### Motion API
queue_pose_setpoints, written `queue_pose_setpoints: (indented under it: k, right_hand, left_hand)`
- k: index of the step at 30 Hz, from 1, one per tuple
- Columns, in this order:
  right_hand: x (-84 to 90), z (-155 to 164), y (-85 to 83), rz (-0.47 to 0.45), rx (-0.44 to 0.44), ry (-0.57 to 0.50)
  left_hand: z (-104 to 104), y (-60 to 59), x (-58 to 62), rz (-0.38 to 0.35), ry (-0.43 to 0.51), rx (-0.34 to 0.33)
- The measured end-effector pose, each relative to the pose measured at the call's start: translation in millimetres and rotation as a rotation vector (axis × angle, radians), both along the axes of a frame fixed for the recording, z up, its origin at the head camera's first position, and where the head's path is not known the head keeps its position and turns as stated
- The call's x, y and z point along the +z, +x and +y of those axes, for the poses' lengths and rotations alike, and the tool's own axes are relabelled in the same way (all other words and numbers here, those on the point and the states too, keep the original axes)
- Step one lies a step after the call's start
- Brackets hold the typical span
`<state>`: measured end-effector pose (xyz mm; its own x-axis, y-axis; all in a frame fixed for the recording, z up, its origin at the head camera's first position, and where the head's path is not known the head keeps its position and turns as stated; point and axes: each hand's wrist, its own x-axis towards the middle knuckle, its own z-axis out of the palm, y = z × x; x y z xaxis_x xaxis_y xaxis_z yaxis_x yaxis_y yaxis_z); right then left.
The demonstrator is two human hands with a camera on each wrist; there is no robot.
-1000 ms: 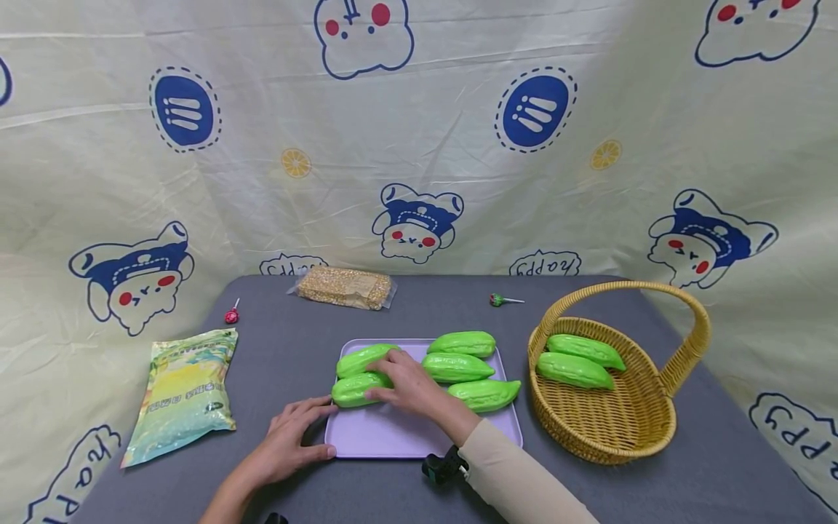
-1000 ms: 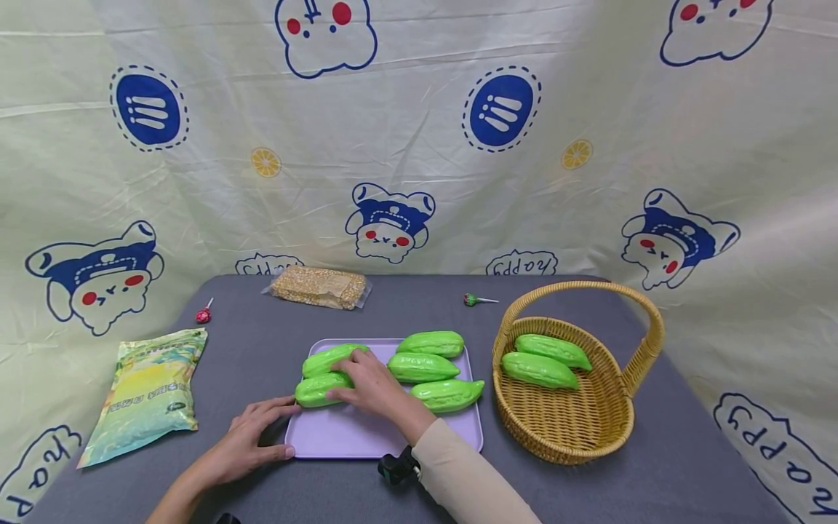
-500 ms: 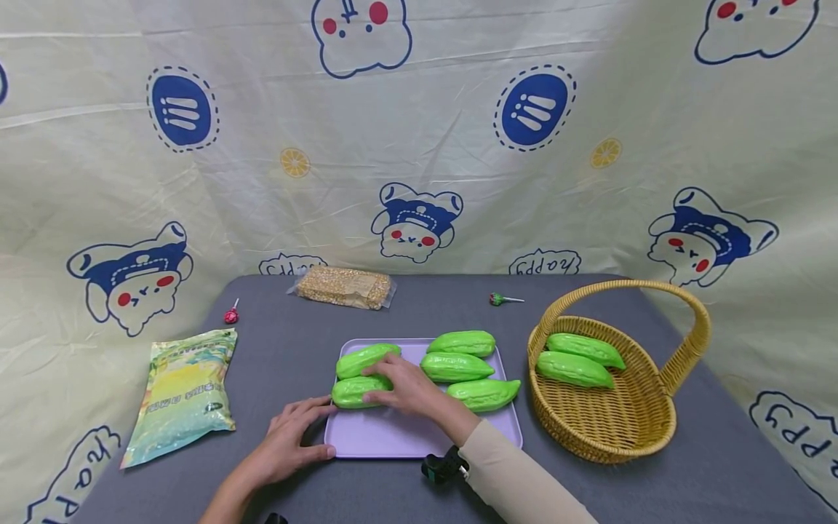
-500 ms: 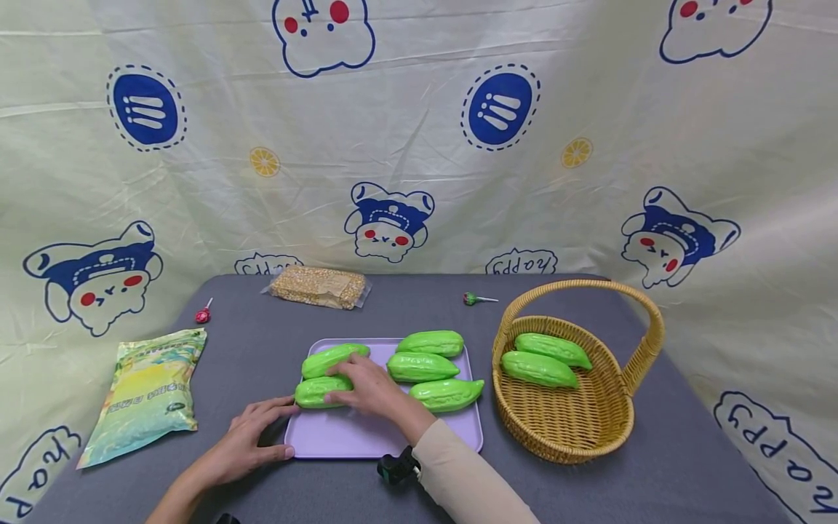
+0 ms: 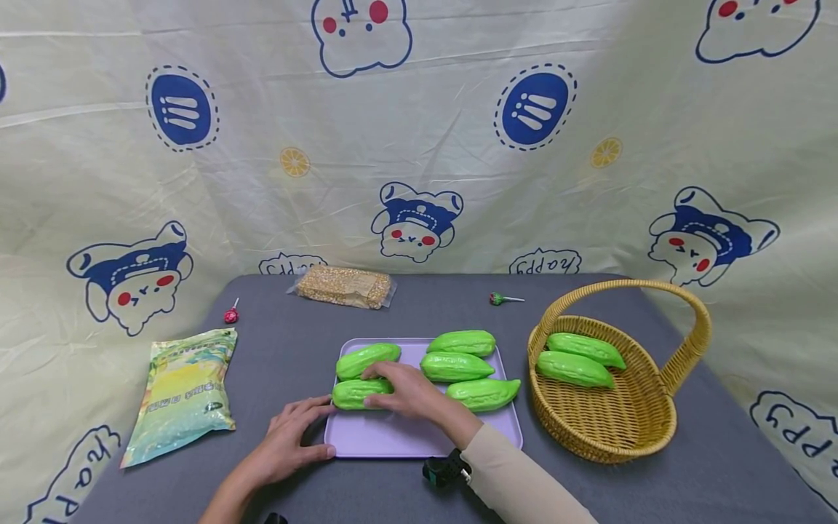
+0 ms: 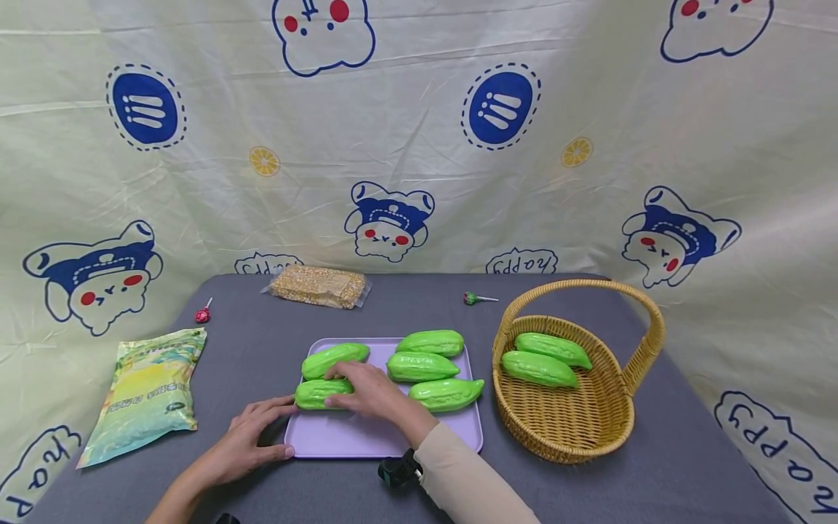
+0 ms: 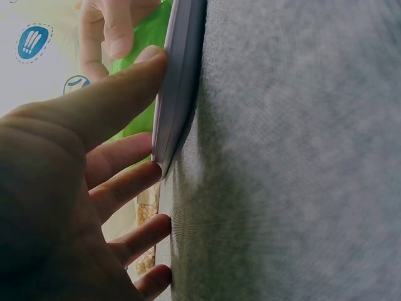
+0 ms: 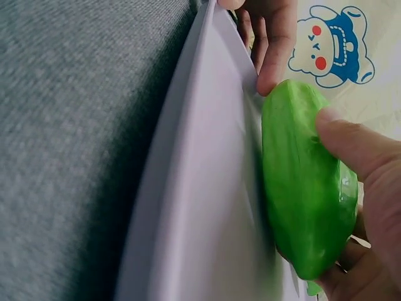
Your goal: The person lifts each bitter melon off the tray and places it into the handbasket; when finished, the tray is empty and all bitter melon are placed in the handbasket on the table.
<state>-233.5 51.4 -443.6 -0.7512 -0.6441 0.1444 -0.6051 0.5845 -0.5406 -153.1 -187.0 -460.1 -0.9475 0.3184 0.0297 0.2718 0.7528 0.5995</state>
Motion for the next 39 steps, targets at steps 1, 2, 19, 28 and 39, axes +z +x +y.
queue_pose_setpoints:
  k: [1, 2, 19, 28, 39]
  right_hand:
    - [-0.1, 0, 0.2, 0.001, -0.003, 0.002]
    - [-0.3, 0, 0.3, 0.001, -0.008, 0.003]
    - [20.4, 16, 10.6, 0.055, -0.027, -0.027]
    - [32.1, 33, 17.2, 0.133, -0.020, -0.055]
    - [38.2, 61, 28.5, 0.207, -0.062, -0.091]
  left_hand:
    - [0, 0.0, 0.1, -0.001, 0.000, 0.001]
    - [0, -0.1, 0.1, -0.001, -0.002, 0.001]
    - [0, -0.1, 0.6, -0.015, 0.001, 0.004]
    - [1, -0.9, -1.8, -0.033, 0.005, 0.015]
    - [1, -0.6, 1.7, -0.032, 0.003, 0.008]
